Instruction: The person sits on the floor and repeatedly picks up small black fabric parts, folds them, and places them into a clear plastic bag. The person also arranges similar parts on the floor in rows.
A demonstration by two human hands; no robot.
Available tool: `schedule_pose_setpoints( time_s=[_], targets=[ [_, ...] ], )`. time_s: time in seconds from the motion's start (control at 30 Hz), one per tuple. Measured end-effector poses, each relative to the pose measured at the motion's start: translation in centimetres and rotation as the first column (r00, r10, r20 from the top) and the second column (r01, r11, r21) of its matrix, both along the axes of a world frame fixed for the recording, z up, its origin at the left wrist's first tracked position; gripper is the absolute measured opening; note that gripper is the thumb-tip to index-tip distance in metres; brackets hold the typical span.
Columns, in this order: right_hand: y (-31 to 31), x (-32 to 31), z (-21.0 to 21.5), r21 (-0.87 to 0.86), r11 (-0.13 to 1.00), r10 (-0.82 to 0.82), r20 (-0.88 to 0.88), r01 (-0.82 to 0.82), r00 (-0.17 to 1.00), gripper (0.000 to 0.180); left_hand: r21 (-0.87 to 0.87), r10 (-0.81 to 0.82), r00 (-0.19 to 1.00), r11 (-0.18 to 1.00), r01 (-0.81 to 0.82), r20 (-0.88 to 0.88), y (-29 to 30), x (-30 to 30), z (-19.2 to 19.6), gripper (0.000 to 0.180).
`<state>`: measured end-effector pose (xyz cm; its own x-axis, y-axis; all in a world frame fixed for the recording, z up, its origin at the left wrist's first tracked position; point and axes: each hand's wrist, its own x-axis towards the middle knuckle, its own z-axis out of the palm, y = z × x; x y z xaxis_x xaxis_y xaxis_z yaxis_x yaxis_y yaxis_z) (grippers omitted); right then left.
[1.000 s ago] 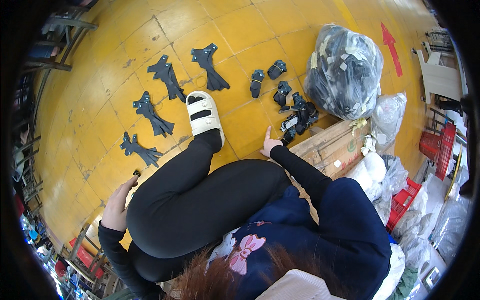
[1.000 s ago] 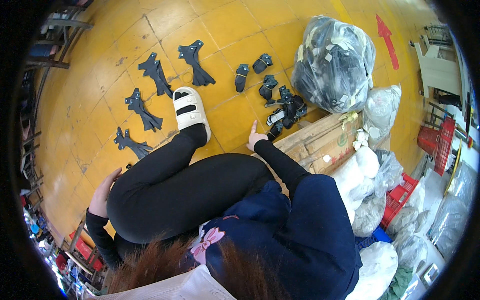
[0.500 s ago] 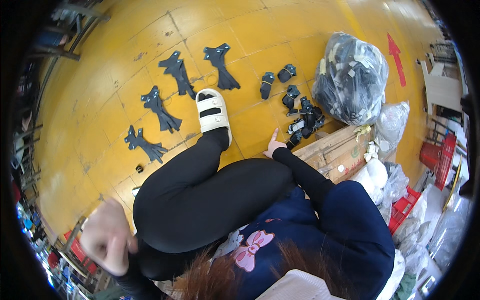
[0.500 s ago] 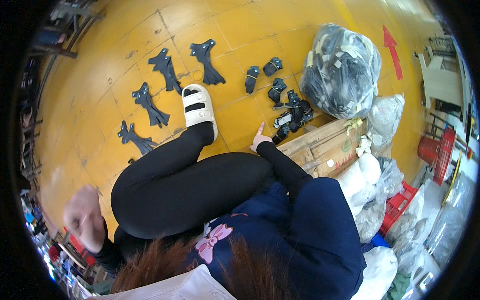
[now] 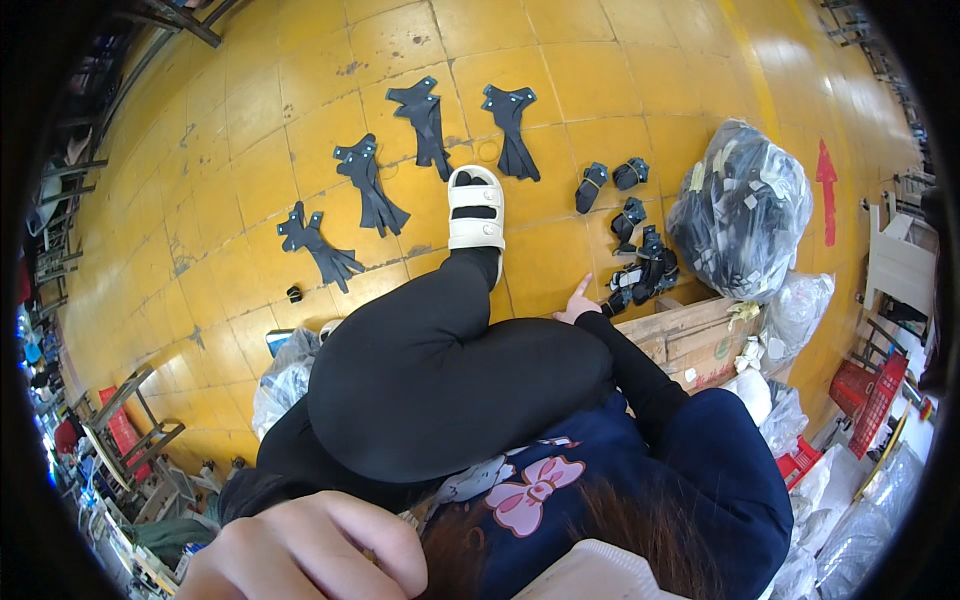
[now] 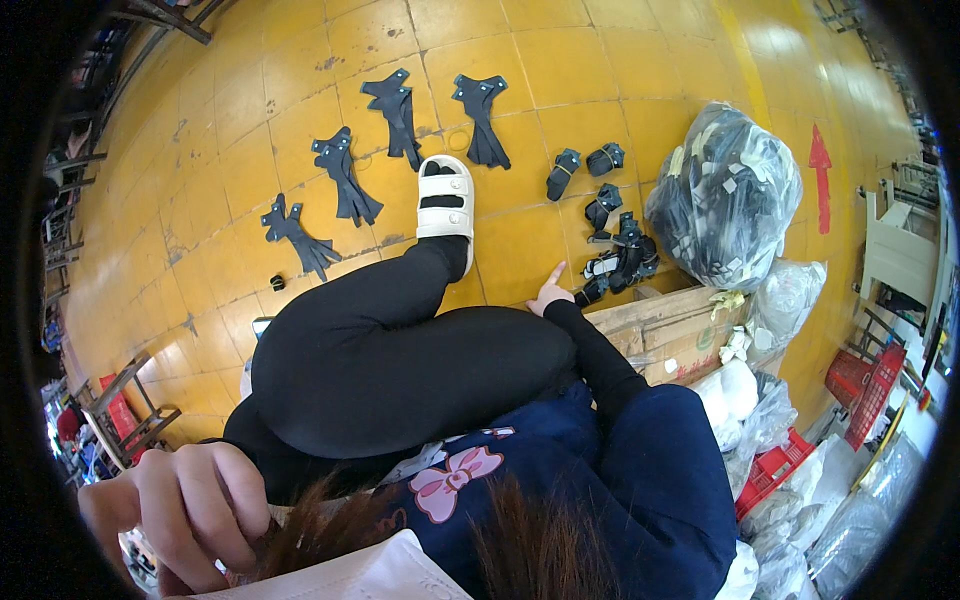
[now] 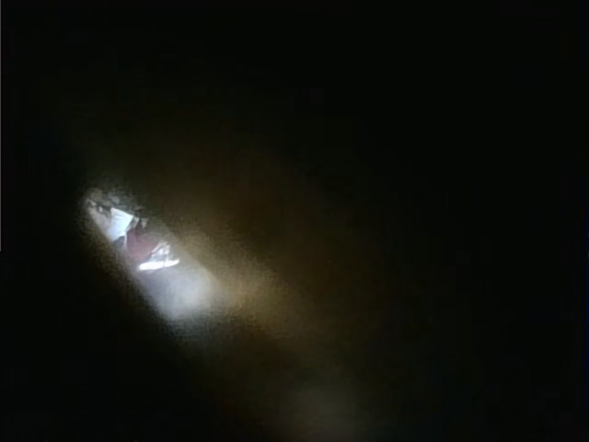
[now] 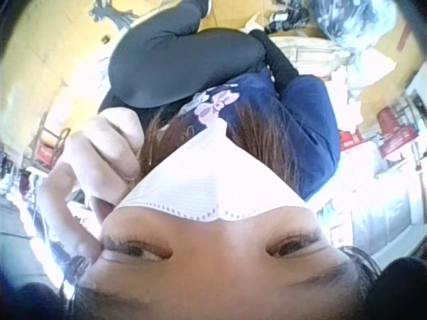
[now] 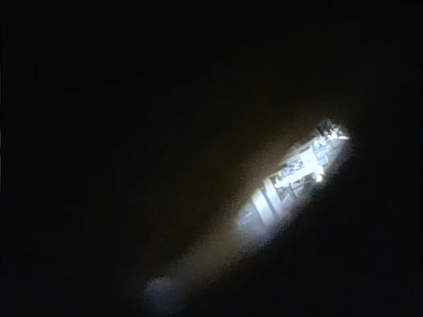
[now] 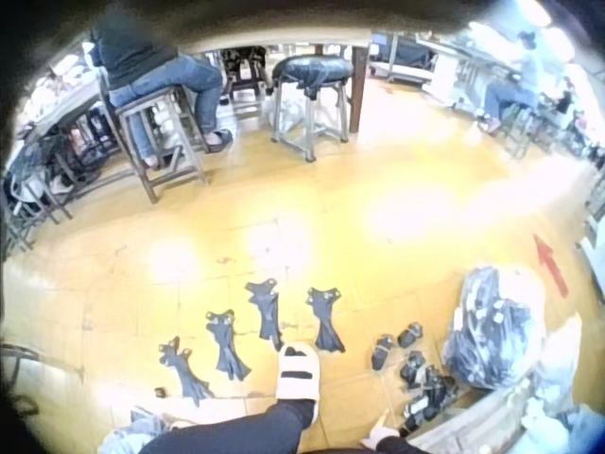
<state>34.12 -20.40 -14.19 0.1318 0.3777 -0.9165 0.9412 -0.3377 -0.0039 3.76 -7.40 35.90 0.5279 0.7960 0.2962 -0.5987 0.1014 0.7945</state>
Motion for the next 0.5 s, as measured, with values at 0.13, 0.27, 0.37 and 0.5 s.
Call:
schedule_pose_setpoints(
  time_s=[0.13, 0.27, 0.37, 0.5],
  targets=[
    [0.0, -0.4, 0.0, 0.024, 1.0, -0.008, -0.018, 0.008, 1.0, 0.126, 0.177, -0.237, 0.968, 0.959, 0.22, 0.078, 1.6, -1.0, -1.7, 0.024],
    [-0.5, 0.6, 0.0, -0.002, 0.999, -0.053, -0.019, 0.053, 0.998, 0.123, 0.14, -0.196, 0.935, 0.959, 0.245, -0.295, 2.2, -2.9, -3.4, 0.016],
    [0.5, 0.3, 0.5, 0.047, 0.995, -0.088, -0.032, 0.089, 0.996, 0.118, 0.312, 0.235, 0.502, 0.947, 0.072, -0.833, 1.1, -1.7, -3.6, 0.022],
    [-0.3, 2.9, -0.4, 0.49, 0.661, -0.473, -0.315, 0.568, 0.823, 0.065, 0.212, 0.154, 0.167, 0.877, 0.43, -0.974, 1.7, -0.9, -4.6, 0.04]
  ],
)
